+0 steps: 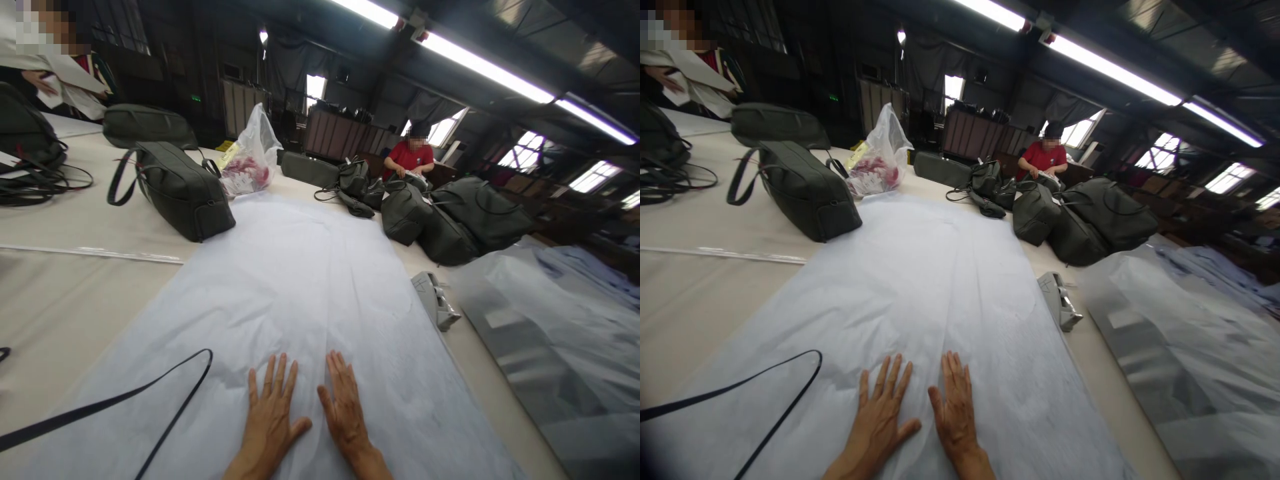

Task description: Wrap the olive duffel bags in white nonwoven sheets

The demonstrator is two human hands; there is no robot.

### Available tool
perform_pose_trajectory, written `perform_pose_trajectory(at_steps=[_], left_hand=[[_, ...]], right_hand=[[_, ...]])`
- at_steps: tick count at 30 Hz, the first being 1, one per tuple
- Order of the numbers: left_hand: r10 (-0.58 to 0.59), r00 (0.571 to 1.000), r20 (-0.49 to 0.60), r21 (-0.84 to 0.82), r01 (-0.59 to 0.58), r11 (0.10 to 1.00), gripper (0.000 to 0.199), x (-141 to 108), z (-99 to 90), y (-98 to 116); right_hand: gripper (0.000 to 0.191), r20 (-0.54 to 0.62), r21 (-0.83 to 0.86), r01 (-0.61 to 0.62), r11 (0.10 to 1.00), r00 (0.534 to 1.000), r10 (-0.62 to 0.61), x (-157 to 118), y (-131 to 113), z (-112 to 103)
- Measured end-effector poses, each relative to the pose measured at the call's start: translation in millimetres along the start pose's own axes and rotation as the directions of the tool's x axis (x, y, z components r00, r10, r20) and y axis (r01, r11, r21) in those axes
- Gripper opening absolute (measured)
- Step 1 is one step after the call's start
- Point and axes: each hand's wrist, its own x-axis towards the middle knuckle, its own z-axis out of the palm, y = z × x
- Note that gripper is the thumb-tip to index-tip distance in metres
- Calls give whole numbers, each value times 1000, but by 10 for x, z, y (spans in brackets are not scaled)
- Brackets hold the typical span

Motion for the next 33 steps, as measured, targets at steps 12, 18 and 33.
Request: perform_pose_trajectory(at_steps=[12,18,33], left_hand=[[-49,998,-38,13,49,999,87,-88,86,-148],[117,993,32,-64,-115,991,102,-253,82,-227],[248,847,469,-174,-187,967,72,-165,-478,285]], right_hand=[[72,57,-99,129,987,991,-123,58,37,11],[71,73,-104,110,988,992,-102,58,30,11],[56,62,157,-28,987,998,19,164,-24,-17]])
